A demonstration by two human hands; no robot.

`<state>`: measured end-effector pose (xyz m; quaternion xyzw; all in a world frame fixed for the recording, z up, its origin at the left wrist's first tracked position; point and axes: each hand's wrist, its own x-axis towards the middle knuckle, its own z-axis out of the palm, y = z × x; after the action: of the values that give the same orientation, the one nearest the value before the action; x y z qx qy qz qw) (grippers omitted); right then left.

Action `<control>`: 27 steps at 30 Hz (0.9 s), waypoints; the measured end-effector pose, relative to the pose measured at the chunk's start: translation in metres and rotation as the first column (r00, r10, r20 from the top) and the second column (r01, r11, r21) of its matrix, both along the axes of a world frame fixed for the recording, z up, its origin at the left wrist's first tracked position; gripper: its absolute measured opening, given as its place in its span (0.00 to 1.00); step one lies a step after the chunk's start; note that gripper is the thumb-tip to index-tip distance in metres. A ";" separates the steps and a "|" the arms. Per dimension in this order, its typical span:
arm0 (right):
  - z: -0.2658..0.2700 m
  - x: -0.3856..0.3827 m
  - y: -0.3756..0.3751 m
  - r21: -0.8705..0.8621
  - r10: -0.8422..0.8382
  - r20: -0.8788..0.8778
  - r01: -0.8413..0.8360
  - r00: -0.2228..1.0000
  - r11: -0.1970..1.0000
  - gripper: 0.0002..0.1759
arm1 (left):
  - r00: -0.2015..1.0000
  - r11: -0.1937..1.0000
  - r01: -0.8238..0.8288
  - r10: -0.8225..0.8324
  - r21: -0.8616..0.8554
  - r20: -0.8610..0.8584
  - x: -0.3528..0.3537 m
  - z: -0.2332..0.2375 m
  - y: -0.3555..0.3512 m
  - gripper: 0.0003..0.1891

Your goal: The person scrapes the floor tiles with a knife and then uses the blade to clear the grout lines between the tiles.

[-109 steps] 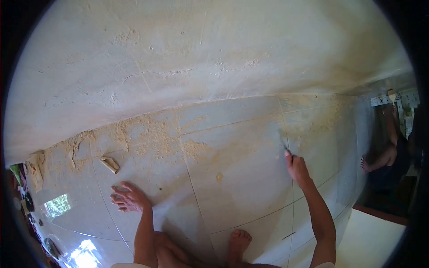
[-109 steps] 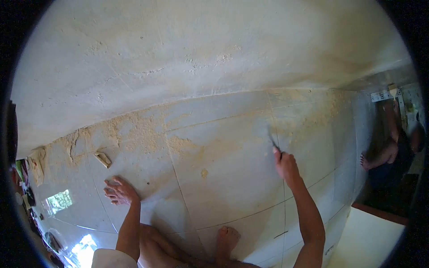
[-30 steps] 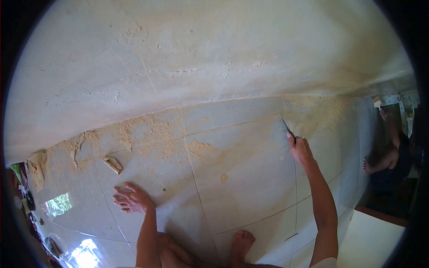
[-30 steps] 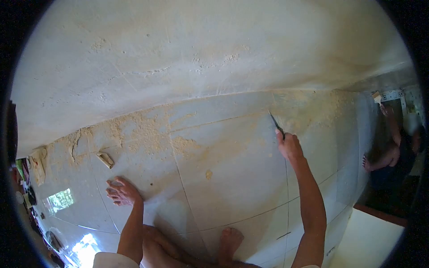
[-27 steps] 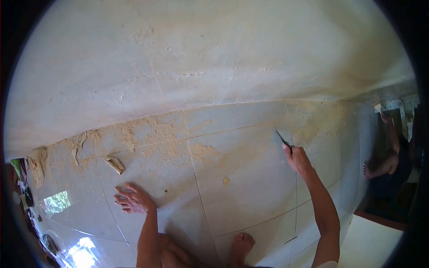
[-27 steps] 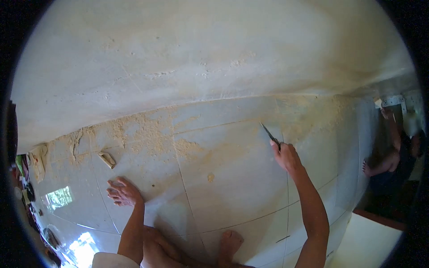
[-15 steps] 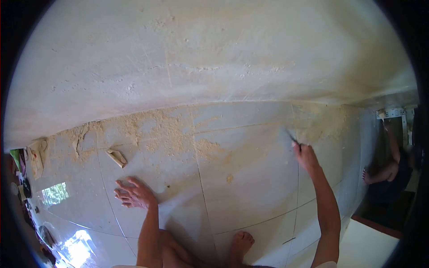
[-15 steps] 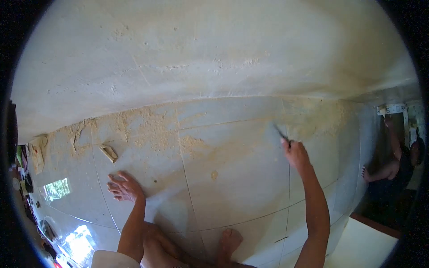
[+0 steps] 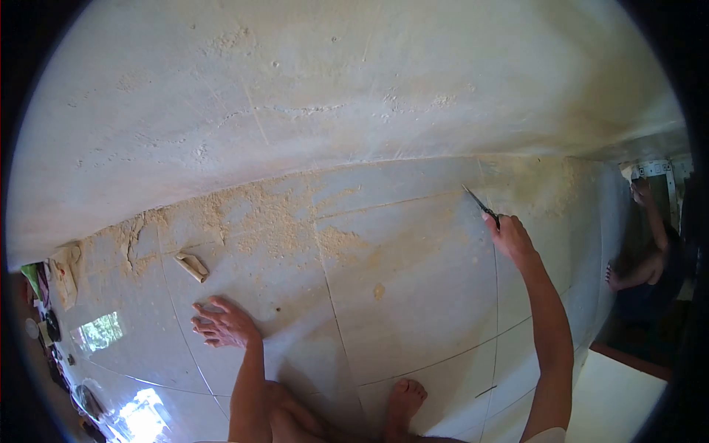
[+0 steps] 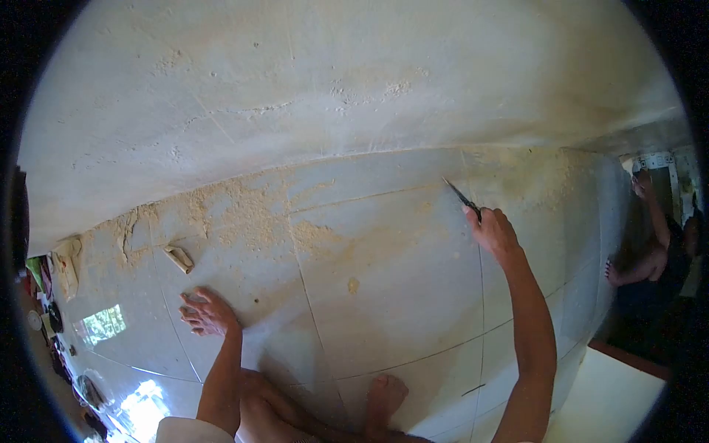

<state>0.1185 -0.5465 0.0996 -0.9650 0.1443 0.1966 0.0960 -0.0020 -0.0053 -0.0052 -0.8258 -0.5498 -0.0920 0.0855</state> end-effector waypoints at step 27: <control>-0.010 0.025 0.086 0.069 0.481 -0.022 -0.478 0.877 0.875 0.30 | 0.999 0.999 -0.041 0.042 -0.029 0.026 0.006 0.010 -0.006 0.31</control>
<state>0.1431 -0.4607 0.0894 -0.9634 -0.1034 0.2371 0.0709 0.0045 -0.0114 0.0044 -0.8140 -0.5692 -0.0932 0.0682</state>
